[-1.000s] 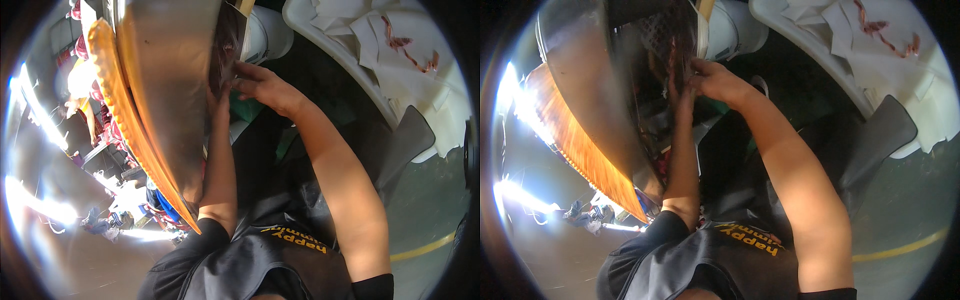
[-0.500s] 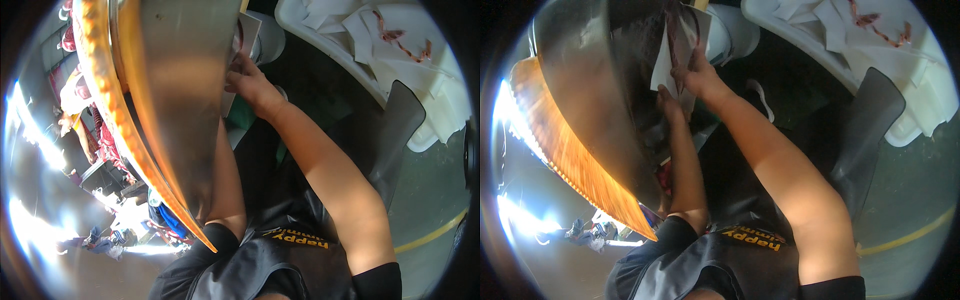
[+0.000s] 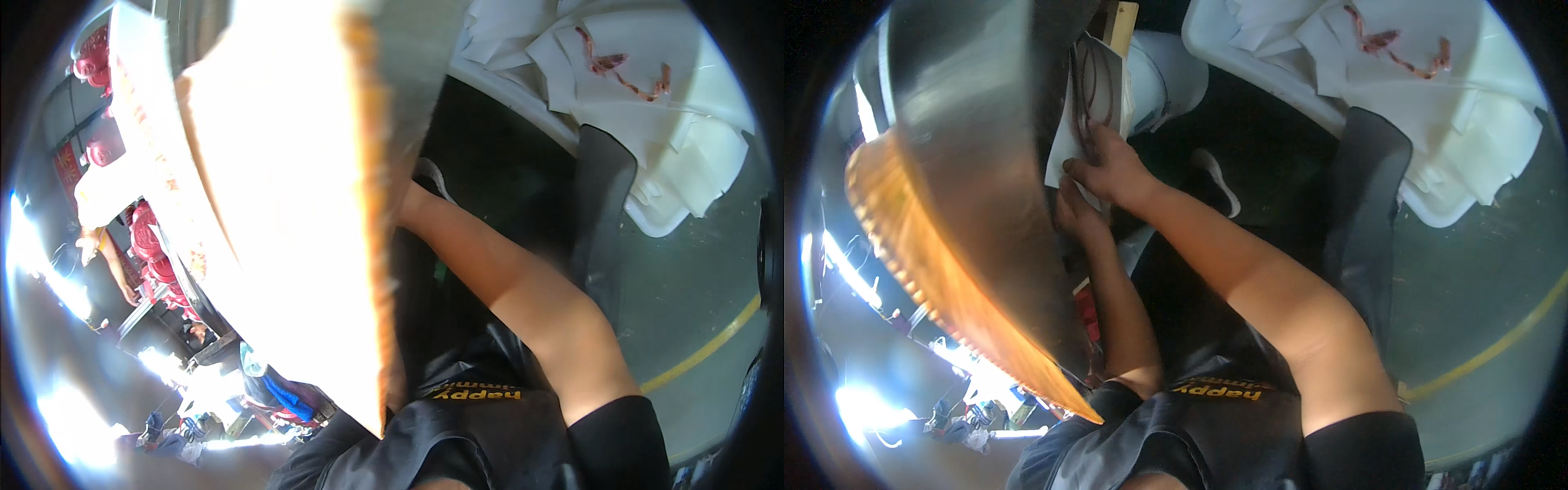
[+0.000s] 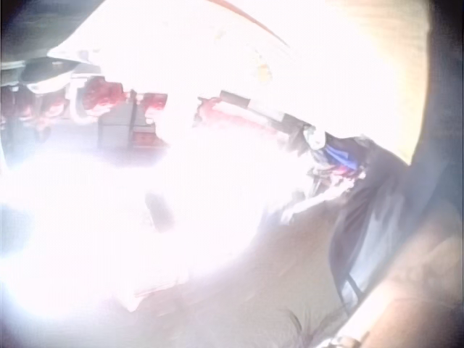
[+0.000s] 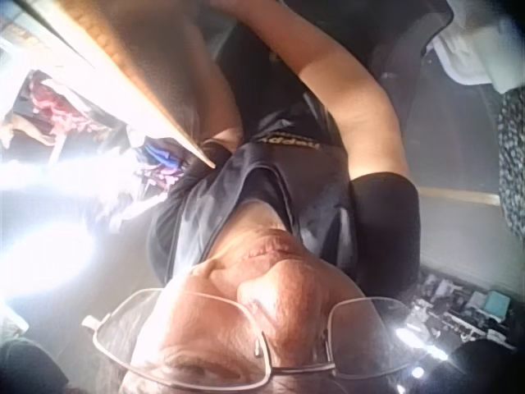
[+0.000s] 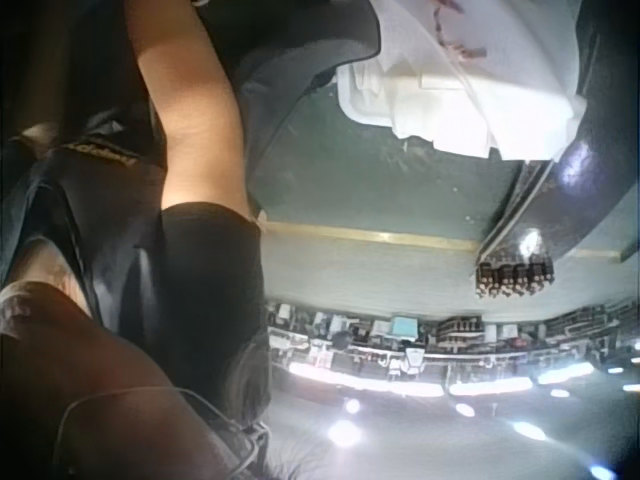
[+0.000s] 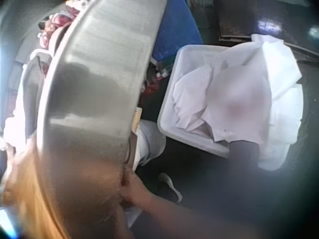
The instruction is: The person wipes a red decorative container with a cloth, then uses scissors to cut individual stickers from a large sticker sheet. The stickers are cut one by one and set aside on the work surface.
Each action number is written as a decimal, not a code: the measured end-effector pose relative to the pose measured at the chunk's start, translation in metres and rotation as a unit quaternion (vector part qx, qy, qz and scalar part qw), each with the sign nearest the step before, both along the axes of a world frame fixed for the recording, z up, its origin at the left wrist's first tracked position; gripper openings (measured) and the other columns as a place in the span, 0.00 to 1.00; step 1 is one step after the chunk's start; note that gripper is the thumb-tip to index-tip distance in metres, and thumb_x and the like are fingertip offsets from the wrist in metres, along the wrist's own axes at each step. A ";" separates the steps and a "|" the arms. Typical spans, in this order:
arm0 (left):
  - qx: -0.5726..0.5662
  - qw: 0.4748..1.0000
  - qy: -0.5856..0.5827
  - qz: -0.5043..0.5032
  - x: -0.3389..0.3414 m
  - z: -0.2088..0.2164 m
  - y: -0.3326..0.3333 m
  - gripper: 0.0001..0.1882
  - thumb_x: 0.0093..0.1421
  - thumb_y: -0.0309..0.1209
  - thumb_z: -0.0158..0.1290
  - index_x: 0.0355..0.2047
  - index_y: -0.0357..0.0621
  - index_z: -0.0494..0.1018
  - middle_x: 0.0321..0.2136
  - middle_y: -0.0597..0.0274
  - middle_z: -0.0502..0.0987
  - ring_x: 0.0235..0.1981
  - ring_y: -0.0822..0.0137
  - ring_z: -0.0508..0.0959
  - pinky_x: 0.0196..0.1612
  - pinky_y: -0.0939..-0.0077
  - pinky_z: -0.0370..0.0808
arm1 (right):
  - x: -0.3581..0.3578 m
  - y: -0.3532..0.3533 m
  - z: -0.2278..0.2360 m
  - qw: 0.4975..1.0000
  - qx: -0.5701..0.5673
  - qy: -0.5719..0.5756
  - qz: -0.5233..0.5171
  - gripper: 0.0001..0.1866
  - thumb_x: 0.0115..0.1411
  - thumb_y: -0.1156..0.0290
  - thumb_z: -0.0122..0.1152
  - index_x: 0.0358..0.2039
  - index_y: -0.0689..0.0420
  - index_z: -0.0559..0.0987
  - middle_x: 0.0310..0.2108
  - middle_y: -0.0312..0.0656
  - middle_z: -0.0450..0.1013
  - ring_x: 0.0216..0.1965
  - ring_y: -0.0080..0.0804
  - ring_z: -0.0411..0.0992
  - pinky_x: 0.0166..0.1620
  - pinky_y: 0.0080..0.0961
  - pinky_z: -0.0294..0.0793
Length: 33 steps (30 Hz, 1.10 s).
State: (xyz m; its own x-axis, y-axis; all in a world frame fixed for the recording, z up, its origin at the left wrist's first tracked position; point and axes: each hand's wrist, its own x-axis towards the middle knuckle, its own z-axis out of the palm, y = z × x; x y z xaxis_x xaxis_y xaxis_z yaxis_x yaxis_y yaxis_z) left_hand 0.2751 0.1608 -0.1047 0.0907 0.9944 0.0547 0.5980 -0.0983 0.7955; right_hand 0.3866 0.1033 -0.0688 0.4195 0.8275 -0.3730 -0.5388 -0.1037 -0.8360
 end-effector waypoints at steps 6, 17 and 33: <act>0.027 0.967 -0.011 -0.255 0.019 0.025 -0.101 0.22 0.66 0.43 0.47 0.50 0.38 0.71 0.46 0.50 0.75 0.48 0.56 0.75 0.50 0.64 0.71 | 0.004 -0.063 0.027 0.999 0.050 -0.016 -0.001 0.41 0.62 0.55 0.58 0.69 0.55 0.51 0.65 0.53 0.55 0.64 0.44 0.57 0.63 0.39 0.60; -0.019 0.923 -0.125 -0.364 -0.011 -0.016 -0.117 0.22 0.63 0.39 0.51 0.52 0.39 0.69 0.49 0.48 0.73 0.51 0.52 0.72 0.54 0.60 0.69 | -0.037 -0.129 -0.048 0.999 0.035 -0.026 0.018 0.43 0.59 0.63 0.63 0.68 0.54 0.49 0.65 0.42 0.54 0.66 0.35 0.51 0.64 0.35 0.56; -0.150 0.956 0.041 -0.249 -0.148 0.002 -0.135 0.27 0.64 0.50 0.46 0.54 0.41 0.70 0.55 0.45 0.70 0.56 0.48 0.70 0.59 0.59 0.64 | 0.033 -0.203 -0.030 0.980 -0.115 -0.122 -0.110 0.23 0.58 0.74 0.59 0.55 0.56 0.68 0.42 0.38 0.74 0.38 0.29 0.74 0.38 0.28 0.74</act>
